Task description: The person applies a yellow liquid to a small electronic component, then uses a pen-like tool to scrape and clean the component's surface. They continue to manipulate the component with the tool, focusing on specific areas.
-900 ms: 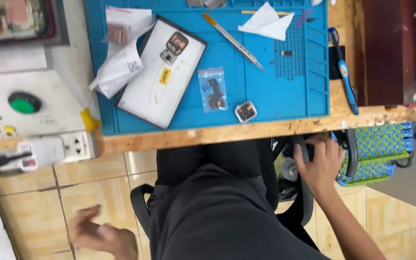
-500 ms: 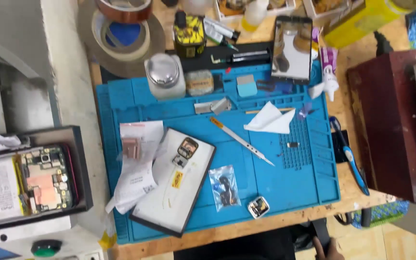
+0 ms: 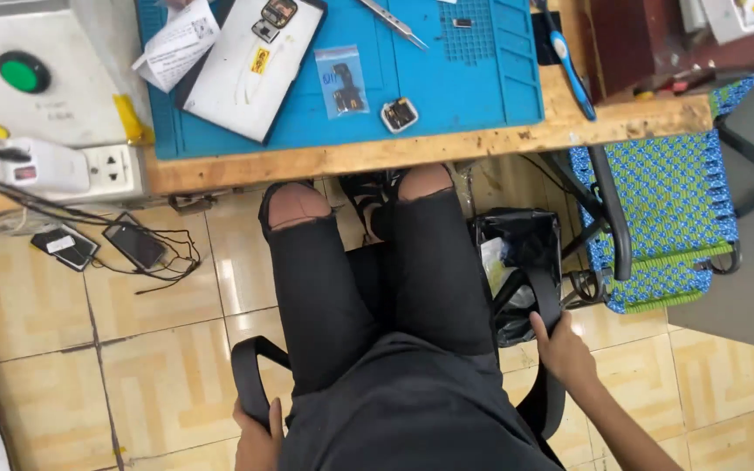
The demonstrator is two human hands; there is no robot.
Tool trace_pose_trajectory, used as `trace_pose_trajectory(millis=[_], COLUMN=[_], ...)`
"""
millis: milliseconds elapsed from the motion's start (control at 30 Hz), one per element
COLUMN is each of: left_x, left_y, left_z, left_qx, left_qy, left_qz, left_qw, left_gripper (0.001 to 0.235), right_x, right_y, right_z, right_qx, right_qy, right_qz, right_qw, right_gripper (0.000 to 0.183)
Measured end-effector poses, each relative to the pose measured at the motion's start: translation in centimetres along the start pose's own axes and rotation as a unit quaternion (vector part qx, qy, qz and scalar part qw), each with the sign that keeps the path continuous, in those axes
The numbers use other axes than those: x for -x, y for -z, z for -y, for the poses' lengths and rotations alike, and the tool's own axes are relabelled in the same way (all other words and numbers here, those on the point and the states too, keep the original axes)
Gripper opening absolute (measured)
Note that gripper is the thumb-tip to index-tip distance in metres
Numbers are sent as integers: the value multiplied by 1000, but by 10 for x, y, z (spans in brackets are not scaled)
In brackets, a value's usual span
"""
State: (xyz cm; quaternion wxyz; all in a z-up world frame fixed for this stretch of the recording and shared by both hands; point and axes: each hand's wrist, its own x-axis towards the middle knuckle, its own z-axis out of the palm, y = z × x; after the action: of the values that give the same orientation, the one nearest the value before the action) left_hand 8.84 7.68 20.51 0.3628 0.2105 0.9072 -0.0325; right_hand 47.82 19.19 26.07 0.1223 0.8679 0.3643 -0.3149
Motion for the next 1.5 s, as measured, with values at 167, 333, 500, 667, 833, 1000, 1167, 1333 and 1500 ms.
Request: trace_pose_trajectory(millis=[167,333,500,667,833,1000,1167,1333,1500], left_x=[42,66,91,77,68,60,58,58,57], left_y=[63,135,182,191,179,173,171,170,170], left_z=[-60,-169,-276,-343,-374,-382,-379,-379,-378], left_qx=[0,174,127,32,43,16,-3,-18,-25], left_qy=[-381,-610,-690,-731,-728,-736,-726,-720,-717], left_qz=[-276,-270,-122,-54,-66,-60,-59,-92,-88], left_qw=[882,724,702,680,681,674,685,687,691], left_gripper=[76,40,53,60,57,63,63,62,56], right_x=[36,97,62,11,23,26,12,-10,-46], right_y=[29,114,166,168,194,209,221,223,244], right_z=[53,168,270,328,310,315,349,395,397], right_qx=[153,-164,-205,-116,-205,-178,-107,-76,-131], right_qy=[302,460,543,602,551,499,581,687,584], right_qz=[-386,-254,-237,-210,-274,-301,-263,-212,-269], right_qw=[858,835,780,761,761,793,763,691,755], right_gripper=[64,20,11,12,7,7,6,13,26])
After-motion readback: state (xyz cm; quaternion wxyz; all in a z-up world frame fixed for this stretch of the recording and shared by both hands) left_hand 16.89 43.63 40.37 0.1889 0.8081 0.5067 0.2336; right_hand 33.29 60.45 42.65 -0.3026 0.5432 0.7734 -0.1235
